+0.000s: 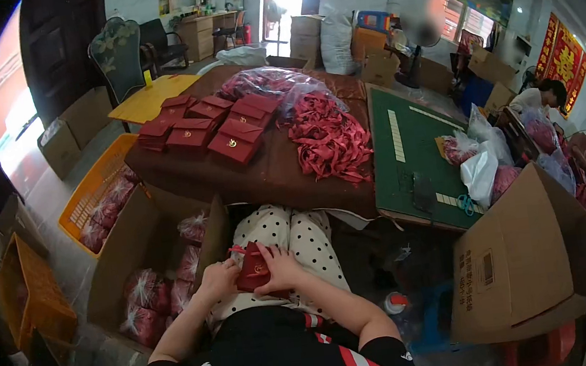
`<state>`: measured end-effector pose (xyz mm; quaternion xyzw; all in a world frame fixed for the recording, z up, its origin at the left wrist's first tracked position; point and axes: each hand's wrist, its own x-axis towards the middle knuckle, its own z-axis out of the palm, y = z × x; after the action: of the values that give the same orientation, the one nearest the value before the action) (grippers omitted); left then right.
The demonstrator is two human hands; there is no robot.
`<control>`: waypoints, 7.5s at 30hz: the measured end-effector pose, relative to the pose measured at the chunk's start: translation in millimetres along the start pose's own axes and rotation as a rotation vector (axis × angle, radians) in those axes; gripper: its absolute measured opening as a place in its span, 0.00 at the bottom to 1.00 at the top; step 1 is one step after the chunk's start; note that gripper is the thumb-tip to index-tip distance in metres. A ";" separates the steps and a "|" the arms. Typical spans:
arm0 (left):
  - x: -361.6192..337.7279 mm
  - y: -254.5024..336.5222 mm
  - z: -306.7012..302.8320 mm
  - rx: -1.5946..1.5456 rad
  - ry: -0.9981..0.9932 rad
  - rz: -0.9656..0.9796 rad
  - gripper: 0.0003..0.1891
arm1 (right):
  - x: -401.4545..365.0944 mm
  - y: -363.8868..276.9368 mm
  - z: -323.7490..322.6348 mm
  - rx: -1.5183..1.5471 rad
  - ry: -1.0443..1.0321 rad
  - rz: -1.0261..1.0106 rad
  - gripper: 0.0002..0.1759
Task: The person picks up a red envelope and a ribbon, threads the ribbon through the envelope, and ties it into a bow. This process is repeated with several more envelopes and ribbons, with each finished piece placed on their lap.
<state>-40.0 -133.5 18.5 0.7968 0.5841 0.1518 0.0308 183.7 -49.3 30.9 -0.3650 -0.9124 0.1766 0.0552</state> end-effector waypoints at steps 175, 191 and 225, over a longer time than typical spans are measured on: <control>27.6 -42.6 15.9 -0.314 0.374 -0.285 0.10 | -15.9 23.0 -6.0 0.136 0.065 0.018 0.54; -19.2 58.7 19.6 -0.118 0.001 -0.278 0.33 | -41.9 132.6 -39.2 0.109 -0.066 0.747 0.40; -7.9 48.4 33.9 -0.466 -0.036 -0.483 0.21 | -17.2 11.1 32.0 0.186 0.463 -0.221 0.06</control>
<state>11.9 -151.9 -4.5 0.6093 0.7050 0.2555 0.2577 196.0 -62.6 -2.4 -0.2874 -0.8897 0.1643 0.3143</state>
